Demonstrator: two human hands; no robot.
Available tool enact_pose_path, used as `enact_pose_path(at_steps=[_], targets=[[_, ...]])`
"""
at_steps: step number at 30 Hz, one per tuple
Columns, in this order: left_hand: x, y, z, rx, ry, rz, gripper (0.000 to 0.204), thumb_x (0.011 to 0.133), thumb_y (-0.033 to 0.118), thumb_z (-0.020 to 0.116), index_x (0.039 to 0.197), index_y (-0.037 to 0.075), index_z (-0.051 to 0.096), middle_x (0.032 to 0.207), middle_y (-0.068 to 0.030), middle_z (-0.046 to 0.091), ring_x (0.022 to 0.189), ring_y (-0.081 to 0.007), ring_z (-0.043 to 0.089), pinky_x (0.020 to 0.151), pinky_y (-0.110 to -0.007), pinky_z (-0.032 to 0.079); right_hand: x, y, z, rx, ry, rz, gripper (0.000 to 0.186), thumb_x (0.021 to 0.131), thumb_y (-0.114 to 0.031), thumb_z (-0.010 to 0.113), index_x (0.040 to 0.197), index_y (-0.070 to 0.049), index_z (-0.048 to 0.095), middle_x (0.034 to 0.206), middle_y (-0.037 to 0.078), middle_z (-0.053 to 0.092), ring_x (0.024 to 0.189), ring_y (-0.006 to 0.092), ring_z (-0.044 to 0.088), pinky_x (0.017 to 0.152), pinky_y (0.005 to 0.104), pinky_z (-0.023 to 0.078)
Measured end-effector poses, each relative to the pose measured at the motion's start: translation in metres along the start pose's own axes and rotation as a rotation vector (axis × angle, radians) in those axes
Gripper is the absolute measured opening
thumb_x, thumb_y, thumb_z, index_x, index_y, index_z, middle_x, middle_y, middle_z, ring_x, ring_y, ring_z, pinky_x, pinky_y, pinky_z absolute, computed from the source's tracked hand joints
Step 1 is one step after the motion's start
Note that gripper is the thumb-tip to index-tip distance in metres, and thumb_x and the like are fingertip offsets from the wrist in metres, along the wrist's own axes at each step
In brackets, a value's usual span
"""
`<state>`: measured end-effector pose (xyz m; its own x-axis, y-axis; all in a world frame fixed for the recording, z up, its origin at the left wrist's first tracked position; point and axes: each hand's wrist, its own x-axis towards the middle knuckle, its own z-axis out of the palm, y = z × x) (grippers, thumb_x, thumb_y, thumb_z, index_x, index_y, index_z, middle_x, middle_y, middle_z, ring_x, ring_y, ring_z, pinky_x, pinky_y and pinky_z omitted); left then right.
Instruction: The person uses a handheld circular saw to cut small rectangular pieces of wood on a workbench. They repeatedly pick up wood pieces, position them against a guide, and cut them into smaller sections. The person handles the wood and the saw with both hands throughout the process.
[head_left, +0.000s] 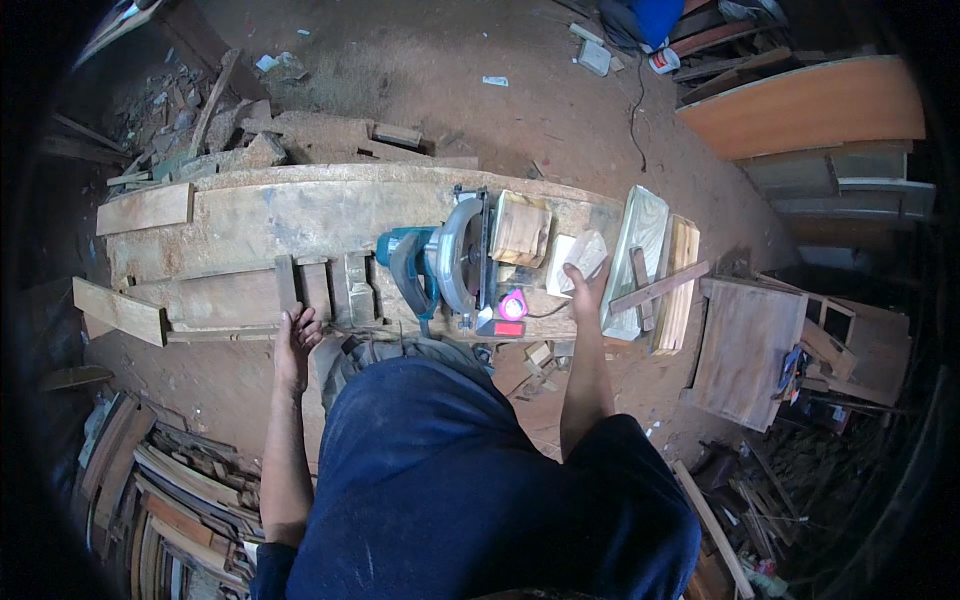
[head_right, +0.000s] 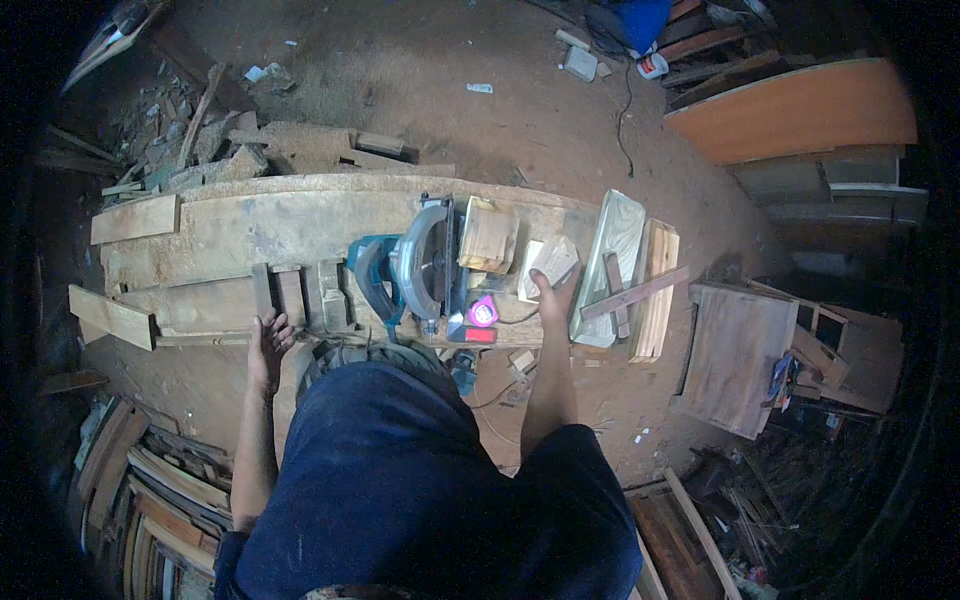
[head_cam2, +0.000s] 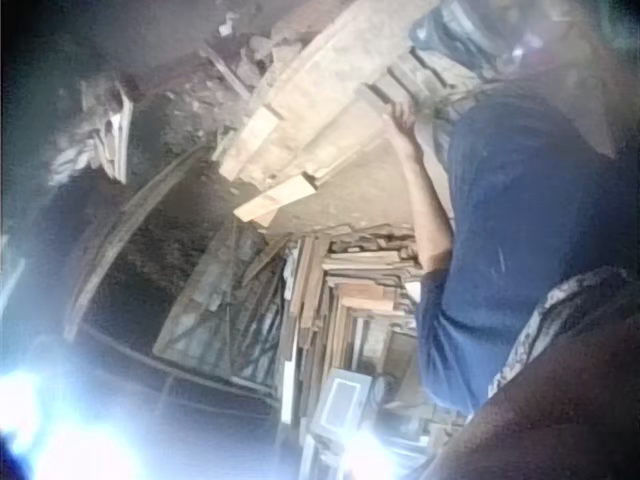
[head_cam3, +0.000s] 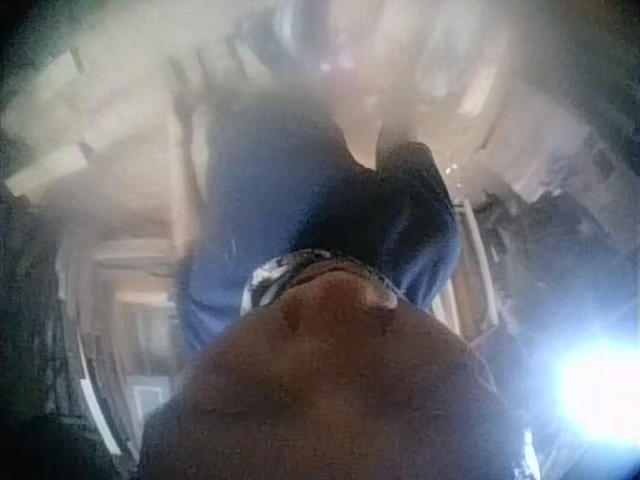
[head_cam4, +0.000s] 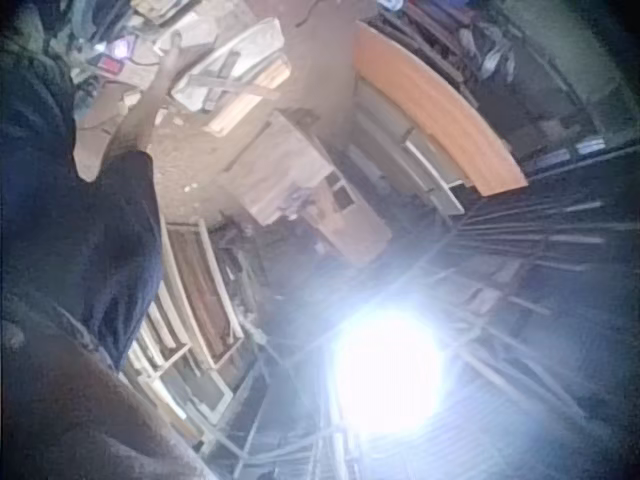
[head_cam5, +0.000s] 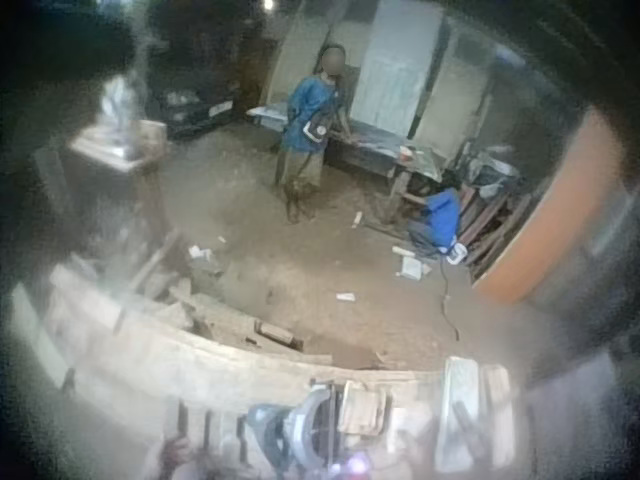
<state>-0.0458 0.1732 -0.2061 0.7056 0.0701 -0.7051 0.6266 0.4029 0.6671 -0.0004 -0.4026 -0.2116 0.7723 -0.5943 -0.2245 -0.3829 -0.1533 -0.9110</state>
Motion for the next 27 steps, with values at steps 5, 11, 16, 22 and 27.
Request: enact_pose_path(at_steps=[5,11,16,22,27], targets=[[-0.004,-0.010,0.005,0.004,0.013,-0.025,0.078,0.104,0.061,0.042,0.155,0.003,0.037,0.139,-0.0102,0.059,0.112,-0.0183,0.059,0.100,-0.037,0.045,-0.012,-0.018,-0.010,0.231,0.016,0.060,0.101,0.081,-0.016,0.076,0.161,0.003,0.017,0.162,0.021,0.030,0.148,0.0321,0.031,0.121,0.0395,0.025],[-0.004,-0.007,0.013,0.028,-0.028,-0.018,0.076,0.104,0.063,0.042,0.154,0.005,0.040,0.139,-0.0084,0.058,0.116,-0.0177,0.058,0.102,-0.036,0.044,-0.002,0.003,-0.013,0.097,0.059,0.079,0.107,0.078,-0.026,0.079,0.160,0.002,0.018,0.157,0.026,0.034,0.145,0.0359,0.036,0.119,0.0431,0.030],[-0.004,-0.005,0.000,0.022,-0.007,0.001,0.078,0.104,0.063,0.043,0.154,0.003,0.038,0.140,-0.0100,0.058,0.115,-0.0184,0.059,0.101,-0.036,0.045,0.002,0.010,0.016,-0.998,0.192,0.078,0.123,0.067,-0.050,0.085,0.160,-0.003,0.020,0.146,0.036,0.036,0.136,0.0509,0.038,0.117,0.0568,0.031],[-0.006,-0.001,-0.005,0.024,0.044,0.019,0.081,0.103,0.064,0.044,0.154,0.002,0.038,0.142,-0.0121,0.057,0.117,-0.0201,0.059,0.101,-0.037,0.045,-0.003,0.037,0.032,-1.249,0.124,-0.019,0.126,0.069,-0.048,0.087,0.163,-0.012,0.010,0.161,0.032,0.018,0.149,0.0533,0.017,0.119,0.0637,0.023],[-0.014,-0.012,-0.003,0.048,0.043,-0.033,0.082,0.103,0.065,0.043,0.155,0.003,0.037,0.144,-0.0123,0.056,0.120,-0.0216,0.057,0.104,-0.040,0.043,0.010,0.051,0.018,-1.367,0.120,-0.121,0.114,0.076,-0.040,0.084,0.163,-0.014,0.015,0.163,0.030,0.016,0.149,0.0535,0.020,0.120,0.0646,0.021]])
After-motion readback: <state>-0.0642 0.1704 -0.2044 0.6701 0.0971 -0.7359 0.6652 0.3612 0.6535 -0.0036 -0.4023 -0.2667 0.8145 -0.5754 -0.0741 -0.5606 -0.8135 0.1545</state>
